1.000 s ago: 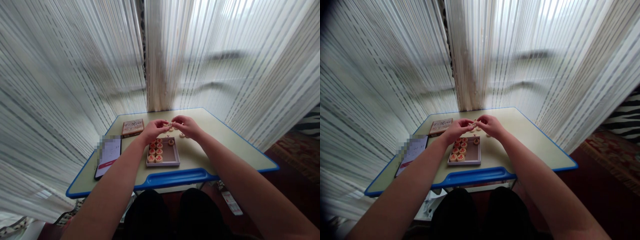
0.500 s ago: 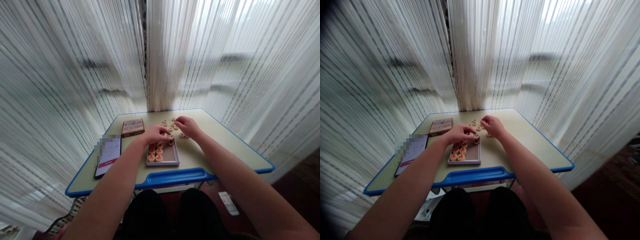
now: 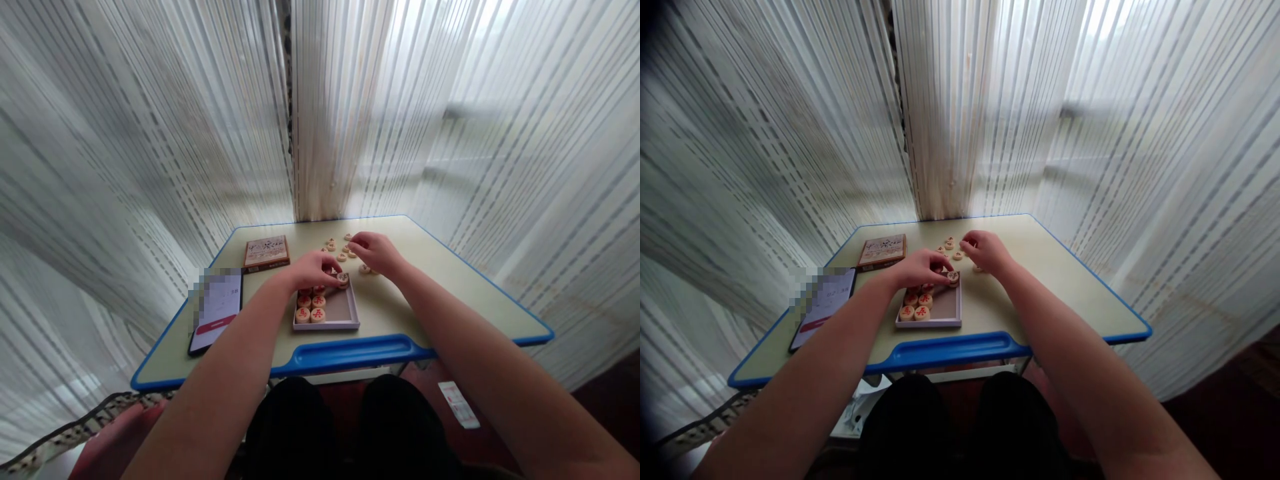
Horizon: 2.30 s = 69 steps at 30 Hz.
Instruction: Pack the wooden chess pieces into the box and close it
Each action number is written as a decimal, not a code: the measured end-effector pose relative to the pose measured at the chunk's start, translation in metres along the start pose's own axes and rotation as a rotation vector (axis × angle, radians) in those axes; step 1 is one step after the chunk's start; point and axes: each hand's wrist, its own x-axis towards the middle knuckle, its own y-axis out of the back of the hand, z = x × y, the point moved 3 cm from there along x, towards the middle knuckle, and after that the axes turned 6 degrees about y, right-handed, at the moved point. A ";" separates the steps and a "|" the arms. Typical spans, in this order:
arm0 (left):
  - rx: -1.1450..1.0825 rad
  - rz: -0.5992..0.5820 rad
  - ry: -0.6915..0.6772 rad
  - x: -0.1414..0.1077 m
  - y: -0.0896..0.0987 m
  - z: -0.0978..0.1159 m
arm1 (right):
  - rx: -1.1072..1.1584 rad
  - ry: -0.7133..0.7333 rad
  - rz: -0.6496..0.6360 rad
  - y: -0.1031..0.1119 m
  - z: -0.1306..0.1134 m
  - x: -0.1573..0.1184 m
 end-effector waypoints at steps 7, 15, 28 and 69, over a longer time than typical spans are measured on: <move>0.028 -0.043 0.045 0.001 -0.002 -0.002 | -0.013 0.003 -0.043 -0.002 -0.003 -0.001; 0.106 0.007 -0.017 0.002 -0.003 -0.003 | -0.016 -0.010 -0.046 0.000 -0.003 -0.001; 0.106 -0.038 0.003 -0.001 -0.001 -0.001 | 0.000 0.001 -0.064 0.000 -0.004 -0.001; 0.099 0.059 -0.014 0.003 -0.001 -0.002 | -0.337 -0.168 -0.257 0.012 0.010 0.000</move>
